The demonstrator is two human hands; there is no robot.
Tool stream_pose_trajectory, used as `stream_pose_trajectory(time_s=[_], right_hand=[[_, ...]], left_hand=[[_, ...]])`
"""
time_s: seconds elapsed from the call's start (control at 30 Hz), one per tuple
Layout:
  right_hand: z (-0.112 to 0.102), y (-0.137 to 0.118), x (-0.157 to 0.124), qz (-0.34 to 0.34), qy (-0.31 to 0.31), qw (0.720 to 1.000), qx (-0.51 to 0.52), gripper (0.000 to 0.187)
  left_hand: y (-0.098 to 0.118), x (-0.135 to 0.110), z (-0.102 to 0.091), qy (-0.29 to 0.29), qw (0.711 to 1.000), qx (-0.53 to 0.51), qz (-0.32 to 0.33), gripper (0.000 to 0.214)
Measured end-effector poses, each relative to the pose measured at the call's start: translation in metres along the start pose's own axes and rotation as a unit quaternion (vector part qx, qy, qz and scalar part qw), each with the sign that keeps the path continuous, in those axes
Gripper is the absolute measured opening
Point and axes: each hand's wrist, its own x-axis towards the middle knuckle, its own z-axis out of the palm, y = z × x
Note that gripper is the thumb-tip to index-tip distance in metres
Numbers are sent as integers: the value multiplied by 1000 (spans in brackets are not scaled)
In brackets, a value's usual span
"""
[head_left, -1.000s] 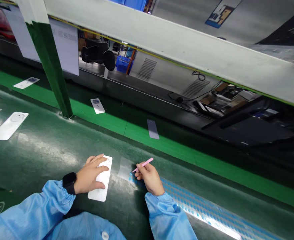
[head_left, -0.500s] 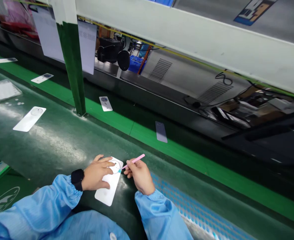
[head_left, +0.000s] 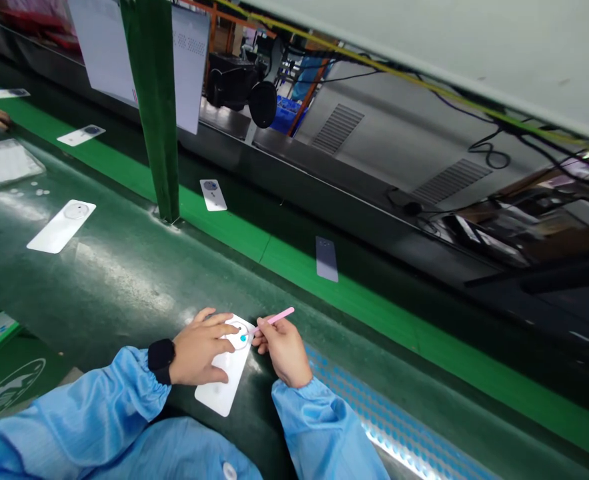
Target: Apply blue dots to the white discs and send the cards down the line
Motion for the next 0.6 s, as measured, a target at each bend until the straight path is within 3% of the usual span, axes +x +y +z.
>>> stream_pose_trajectory(time_s=[0.6], right_hand=[[1,1,0,-9,0,1000,-11,42]], left_hand=[[2,-1,-1,15,1000,-3,-2,40]])
